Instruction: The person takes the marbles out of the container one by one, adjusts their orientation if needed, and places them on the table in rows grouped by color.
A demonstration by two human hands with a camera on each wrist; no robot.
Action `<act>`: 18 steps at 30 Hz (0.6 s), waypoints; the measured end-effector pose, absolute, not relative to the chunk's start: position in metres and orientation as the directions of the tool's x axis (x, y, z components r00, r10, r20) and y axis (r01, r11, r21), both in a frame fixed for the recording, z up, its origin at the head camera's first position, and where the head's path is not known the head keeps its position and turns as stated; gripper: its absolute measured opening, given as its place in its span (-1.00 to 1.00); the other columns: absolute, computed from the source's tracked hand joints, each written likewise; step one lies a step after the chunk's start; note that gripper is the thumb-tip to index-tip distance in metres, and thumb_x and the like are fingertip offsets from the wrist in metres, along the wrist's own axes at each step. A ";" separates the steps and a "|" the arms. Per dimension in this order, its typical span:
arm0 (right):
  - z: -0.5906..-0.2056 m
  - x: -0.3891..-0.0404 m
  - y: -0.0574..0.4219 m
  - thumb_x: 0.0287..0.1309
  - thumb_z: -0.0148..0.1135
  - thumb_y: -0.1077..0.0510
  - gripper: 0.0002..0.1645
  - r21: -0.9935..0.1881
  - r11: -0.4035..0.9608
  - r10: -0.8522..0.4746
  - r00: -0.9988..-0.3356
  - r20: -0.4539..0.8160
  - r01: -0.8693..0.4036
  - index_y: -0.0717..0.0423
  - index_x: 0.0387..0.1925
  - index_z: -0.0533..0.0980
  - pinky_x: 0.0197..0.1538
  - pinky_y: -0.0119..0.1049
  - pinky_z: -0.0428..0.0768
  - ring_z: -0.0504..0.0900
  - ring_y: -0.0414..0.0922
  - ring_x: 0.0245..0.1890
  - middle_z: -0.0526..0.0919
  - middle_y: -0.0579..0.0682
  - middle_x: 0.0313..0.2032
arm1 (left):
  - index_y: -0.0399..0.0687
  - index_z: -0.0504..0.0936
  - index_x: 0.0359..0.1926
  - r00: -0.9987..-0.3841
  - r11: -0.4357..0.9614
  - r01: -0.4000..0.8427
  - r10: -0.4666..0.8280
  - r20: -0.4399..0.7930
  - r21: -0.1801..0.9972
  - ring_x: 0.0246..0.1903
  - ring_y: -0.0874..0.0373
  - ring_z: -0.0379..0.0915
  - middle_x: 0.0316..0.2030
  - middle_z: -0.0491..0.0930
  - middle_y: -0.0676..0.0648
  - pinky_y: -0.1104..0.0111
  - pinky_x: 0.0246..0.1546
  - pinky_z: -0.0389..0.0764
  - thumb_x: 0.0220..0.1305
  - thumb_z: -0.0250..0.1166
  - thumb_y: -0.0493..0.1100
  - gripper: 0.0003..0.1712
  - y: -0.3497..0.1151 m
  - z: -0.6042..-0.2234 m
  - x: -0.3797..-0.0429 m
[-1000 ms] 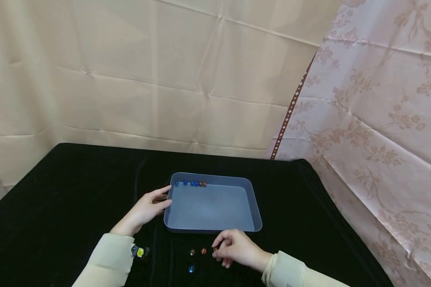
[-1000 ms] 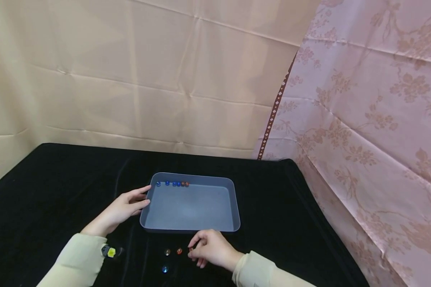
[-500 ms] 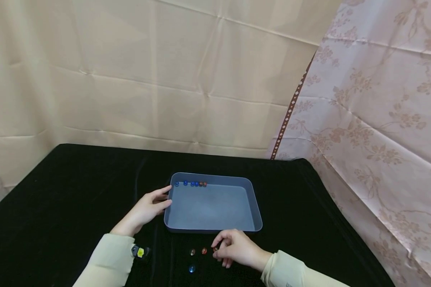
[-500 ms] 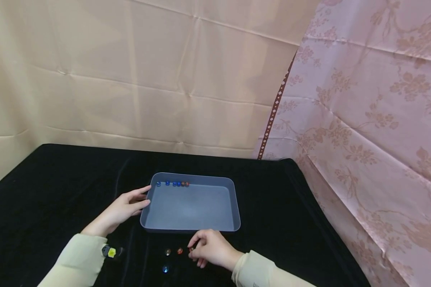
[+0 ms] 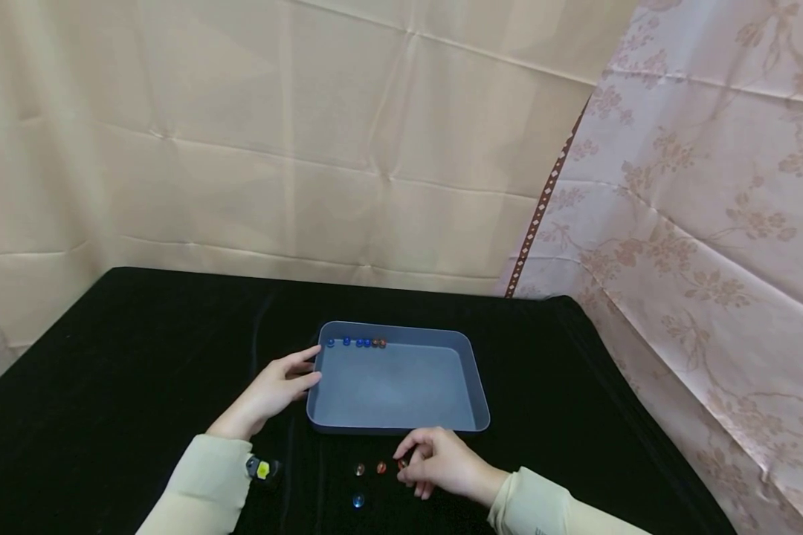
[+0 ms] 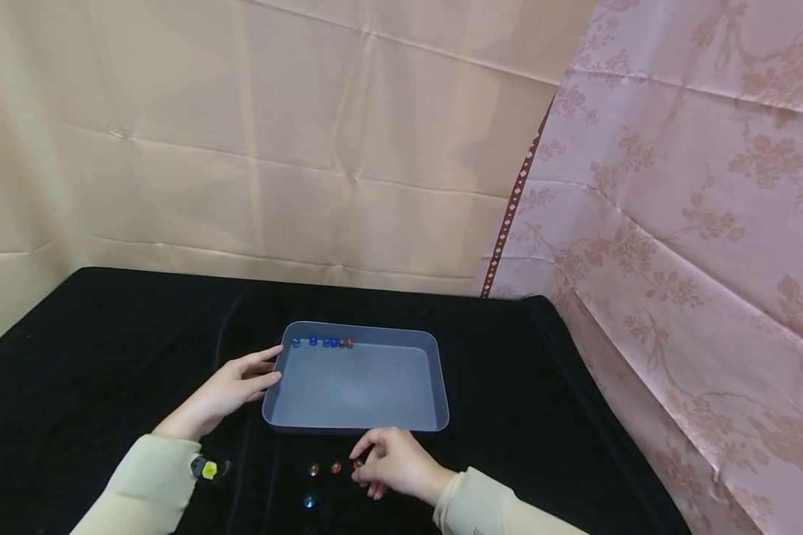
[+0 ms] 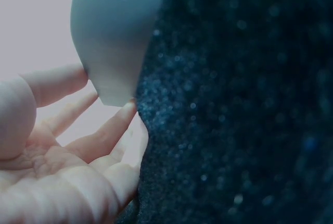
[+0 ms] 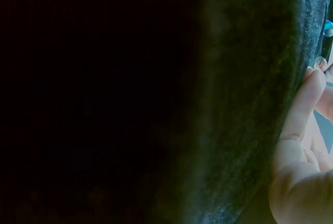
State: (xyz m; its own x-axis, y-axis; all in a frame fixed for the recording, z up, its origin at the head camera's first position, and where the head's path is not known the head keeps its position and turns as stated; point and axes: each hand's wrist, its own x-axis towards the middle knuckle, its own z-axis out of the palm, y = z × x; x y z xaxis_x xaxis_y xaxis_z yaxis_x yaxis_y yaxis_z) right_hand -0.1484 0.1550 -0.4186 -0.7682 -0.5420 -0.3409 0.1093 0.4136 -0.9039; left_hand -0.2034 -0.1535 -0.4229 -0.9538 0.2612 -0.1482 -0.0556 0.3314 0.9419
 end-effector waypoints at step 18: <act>-0.398 -0.151 0.158 0.11 0.33 0.33 -0.69 -0.874 0.485 -0.589 -0.738 -0.329 0.003 0.23 -0.06 0.57 -0.55 -0.34 0.68 0.61 -0.22 -0.64 0.69 0.12 -0.53 | -0.13 0.15 0.51 -0.952 0.328 -0.056 0.268 -0.150 0.943 0.23 -0.27 0.42 0.31 0.31 -0.46 0.01 0.14 0.62 0.49 0.08 -0.10 -0.34 -0.154 -0.423 -0.204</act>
State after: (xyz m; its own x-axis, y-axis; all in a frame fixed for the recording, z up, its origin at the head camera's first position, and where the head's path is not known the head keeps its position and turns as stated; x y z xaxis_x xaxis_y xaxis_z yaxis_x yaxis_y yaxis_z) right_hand -0.1505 0.1582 -0.3975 -0.7383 -0.5888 -0.3290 0.0027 0.4853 -0.8744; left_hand -0.2039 -0.1539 -0.4230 -0.9518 0.2675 -0.1500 -0.0563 0.3282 0.9429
